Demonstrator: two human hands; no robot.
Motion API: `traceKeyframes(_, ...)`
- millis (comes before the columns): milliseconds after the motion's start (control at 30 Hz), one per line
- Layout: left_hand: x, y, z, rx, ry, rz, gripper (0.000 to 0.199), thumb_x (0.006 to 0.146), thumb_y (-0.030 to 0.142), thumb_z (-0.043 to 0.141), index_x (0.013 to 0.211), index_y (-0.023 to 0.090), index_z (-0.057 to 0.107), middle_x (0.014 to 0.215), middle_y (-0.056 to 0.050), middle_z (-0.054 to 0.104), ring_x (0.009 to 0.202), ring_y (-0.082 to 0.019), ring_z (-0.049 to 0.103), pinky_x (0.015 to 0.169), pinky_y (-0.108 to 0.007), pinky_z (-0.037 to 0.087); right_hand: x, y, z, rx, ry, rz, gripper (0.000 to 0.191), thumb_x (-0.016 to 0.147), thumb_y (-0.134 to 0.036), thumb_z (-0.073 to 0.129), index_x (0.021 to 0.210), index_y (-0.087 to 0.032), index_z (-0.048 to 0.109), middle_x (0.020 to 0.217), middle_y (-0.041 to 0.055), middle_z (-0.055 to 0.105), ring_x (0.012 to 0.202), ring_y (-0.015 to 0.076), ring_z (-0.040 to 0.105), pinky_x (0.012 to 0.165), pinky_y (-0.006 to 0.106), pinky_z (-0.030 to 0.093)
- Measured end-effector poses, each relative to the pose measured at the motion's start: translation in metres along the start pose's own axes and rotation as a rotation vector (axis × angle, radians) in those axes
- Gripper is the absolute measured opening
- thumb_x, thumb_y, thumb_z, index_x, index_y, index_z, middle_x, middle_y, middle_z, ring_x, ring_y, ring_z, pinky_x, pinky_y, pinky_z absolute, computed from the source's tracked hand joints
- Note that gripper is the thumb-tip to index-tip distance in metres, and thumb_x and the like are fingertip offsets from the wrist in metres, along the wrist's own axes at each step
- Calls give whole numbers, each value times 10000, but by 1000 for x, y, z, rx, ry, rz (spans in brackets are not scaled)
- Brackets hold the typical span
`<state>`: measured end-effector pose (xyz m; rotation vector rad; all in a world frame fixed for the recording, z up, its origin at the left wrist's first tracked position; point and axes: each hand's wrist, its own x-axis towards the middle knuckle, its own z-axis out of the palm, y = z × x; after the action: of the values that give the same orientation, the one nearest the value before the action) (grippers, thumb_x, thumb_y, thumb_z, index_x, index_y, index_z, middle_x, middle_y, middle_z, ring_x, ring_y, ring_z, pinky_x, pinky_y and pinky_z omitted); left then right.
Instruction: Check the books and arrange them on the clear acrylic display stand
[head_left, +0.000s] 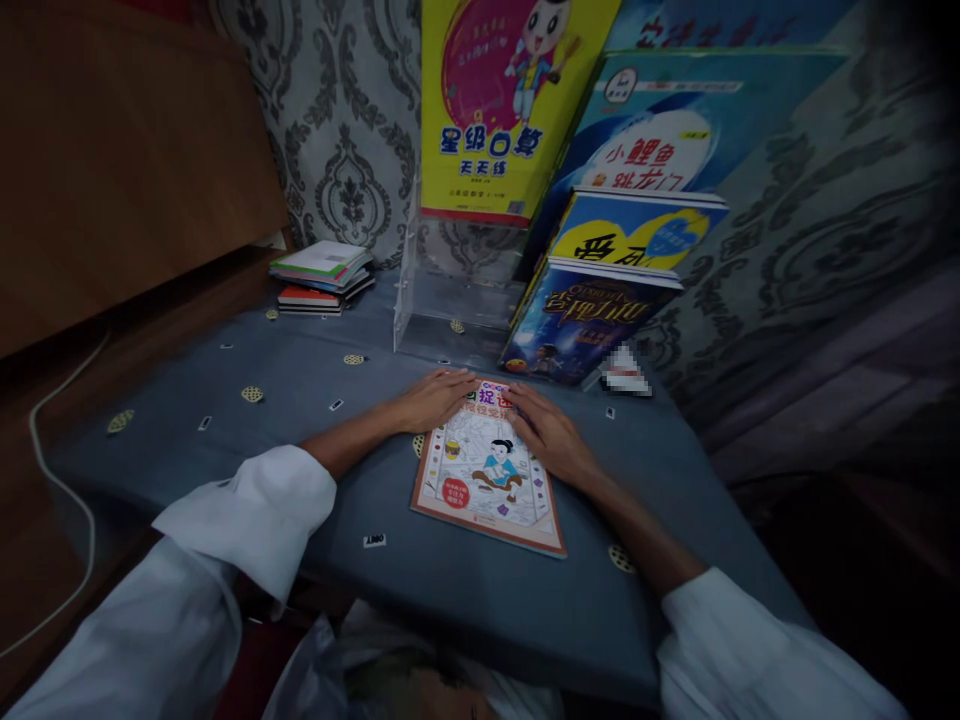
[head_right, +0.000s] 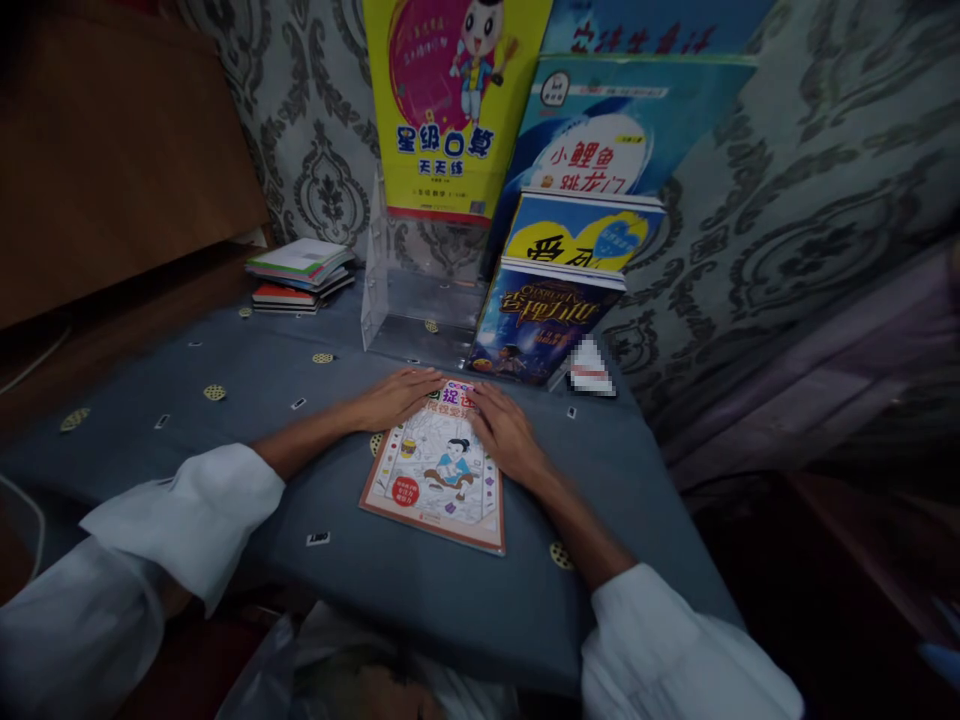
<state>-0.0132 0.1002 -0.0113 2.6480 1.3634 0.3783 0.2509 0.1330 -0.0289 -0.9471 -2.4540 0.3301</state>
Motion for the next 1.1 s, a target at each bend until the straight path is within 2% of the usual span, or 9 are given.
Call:
traceKeyframes(200, 0, 3, -2, 14, -10, -8, 489, 1046, 288, 294, 1504, 153, 404, 1618, -119, 366, 1515, -206, 302, 1236, -413, 220, 0, -1, 0, -11, -1, -1, 486, 1008, -426, 391, 1369, -185, 610, 1464, 146, 571, 1411, 318, 477, 1178, 582, 375)
traceKeyframes(600, -1, 1, 1, 41, 19, 1, 476, 1055, 304, 291, 1497, 180, 416, 1616, -109, 373, 1506, -206, 323, 1239, -419, 224, -2, 2, 1, -12, 27, -16, 459, 1012, -417, 404, 1380, -226, 600, 1469, 118, 572, 1408, 300, 484, 1178, 557, 388)
traceKeyframes(1100, 0, 2, 2, 54, 12, -7, 478, 1060, 290, 289, 1501, 153, 413, 1611, -121, 378, 1515, -203, 302, 1240, -411, 217, -1, 0, 1, -9, 1, -9, 502, 1007, -413, 392, 1355, -132, 618, 1460, 187, 564, 1405, 332, 481, 1175, 565, 381)
